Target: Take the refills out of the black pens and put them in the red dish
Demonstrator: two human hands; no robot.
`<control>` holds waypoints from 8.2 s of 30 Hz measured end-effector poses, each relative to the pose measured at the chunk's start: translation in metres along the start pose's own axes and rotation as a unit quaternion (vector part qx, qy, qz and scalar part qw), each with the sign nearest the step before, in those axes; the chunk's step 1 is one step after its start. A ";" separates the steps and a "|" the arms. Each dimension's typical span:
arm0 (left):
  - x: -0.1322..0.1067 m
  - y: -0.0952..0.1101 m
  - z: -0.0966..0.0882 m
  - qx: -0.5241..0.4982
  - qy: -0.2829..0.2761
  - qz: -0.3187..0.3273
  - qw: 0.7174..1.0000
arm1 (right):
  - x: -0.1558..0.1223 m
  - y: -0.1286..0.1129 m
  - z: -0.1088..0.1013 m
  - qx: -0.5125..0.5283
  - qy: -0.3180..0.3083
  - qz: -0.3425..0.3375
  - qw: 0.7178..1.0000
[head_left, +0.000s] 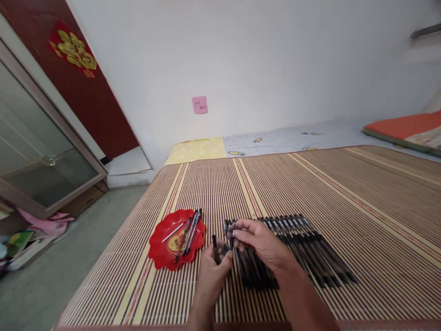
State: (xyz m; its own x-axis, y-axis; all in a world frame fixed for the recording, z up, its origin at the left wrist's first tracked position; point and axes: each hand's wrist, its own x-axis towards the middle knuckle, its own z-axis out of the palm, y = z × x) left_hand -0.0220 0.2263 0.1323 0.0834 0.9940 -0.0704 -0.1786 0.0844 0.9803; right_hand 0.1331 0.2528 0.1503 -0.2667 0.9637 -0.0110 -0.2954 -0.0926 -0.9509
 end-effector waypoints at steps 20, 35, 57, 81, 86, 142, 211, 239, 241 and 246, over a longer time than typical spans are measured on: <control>0.002 -0.015 -0.009 -0.030 -0.010 -0.024 0.999 | -0.002 0.008 0.005 -0.008 0.006 -0.006 1.000; -0.008 -0.014 -0.009 -0.248 -0.058 -0.084 0.963 | -0.003 0.011 0.002 0.015 -0.023 -0.001 1.000; -0.009 -0.017 -0.011 -0.056 0.028 -0.074 0.995 | 0.002 0.004 0.001 0.074 0.146 -0.035 0.986; -0.009 -0.009 -0.013 0.002 -0.036 -0.019 0.999 | -0.001 -0.015 -0.001 0.120 0.262 -0.190 0.939; -0.011 -0.006 -0.012 0.021 -0.030 -0.016 0.999 | -0.003 -0.019 0.001 0.107 0.259 -0.184 0.942; -0.012 -0.016 -0.015 -0.215 -0.074 -0.086 0.970 | 0.002 0.005 0.008 -0.067 0.034 -0.038 0.996; -0.012 -0.016 -0.011 -0.186 -0.066 -0.086 0.977 | 0.001 0.001 0.009 -0.097 0.047 -0.024 0.994; -0.011 -0.008 -0.020 -0.012 0.160 0.081 0.984 | 0.013 0.034 0.030 -0.665 0.039 -0.064 0.743; -0.010 -0.009 -0.020 -0.022 0.160 0.080 0.984 | 0.011 0.029 0.029 -0.657 0.009 -0.070 0.751; -0.010 -0.009 -0.021 -0.036 0.156 0.083 0.984 | 0.008 0.012 0.029 -0.607 0.040 -0.072 0.791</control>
State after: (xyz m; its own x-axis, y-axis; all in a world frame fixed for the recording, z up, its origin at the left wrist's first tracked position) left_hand -0.0420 0.2166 0.1199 -0.2549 0.9666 0.0250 -0.2349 -0.0870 0.9681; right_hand 0.1012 0.2519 0.1473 -0.2365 0.9599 0.1507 0.7935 0.2803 -0.5401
